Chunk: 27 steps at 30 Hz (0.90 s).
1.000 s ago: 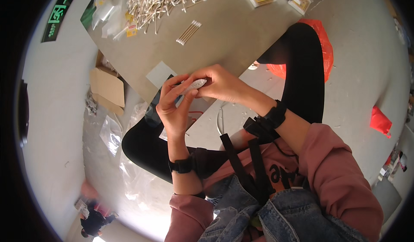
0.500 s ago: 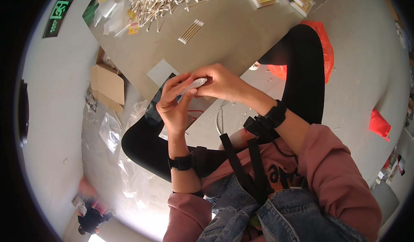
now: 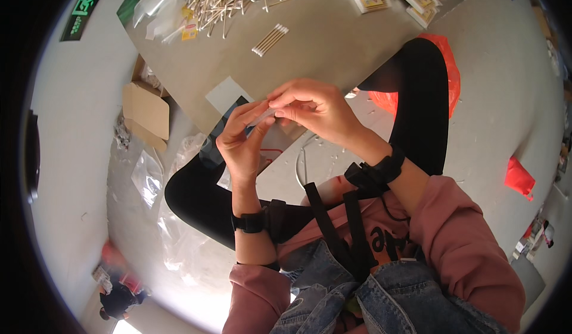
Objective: Packaging cotton swabs into small plastic bags and sealing them.
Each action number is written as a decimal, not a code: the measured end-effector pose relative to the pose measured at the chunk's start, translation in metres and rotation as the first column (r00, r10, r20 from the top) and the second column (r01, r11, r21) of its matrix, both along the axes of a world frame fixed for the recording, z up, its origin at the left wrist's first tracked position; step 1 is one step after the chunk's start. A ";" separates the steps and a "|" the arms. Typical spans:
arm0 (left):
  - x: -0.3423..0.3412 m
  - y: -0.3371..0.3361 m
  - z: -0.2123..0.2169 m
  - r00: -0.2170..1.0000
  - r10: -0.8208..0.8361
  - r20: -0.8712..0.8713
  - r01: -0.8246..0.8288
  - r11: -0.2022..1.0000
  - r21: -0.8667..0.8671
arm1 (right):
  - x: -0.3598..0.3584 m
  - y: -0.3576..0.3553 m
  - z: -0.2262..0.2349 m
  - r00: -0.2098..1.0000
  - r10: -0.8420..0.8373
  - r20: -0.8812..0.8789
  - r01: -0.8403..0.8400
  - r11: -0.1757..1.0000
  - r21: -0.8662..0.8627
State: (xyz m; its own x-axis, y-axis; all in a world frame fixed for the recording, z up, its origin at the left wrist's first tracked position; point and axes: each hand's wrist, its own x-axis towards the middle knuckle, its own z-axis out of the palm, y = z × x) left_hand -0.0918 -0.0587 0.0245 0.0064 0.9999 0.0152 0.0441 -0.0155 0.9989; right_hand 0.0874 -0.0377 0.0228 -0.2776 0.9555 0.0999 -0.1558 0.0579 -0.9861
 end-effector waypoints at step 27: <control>-0.009 -0.010 0.006 0.981 0.188 -0.045 -0.186 0.982 0.037 | -0.014 0.014 0.009 0.913 -0.074 0.402 -0.066 0.944 0.322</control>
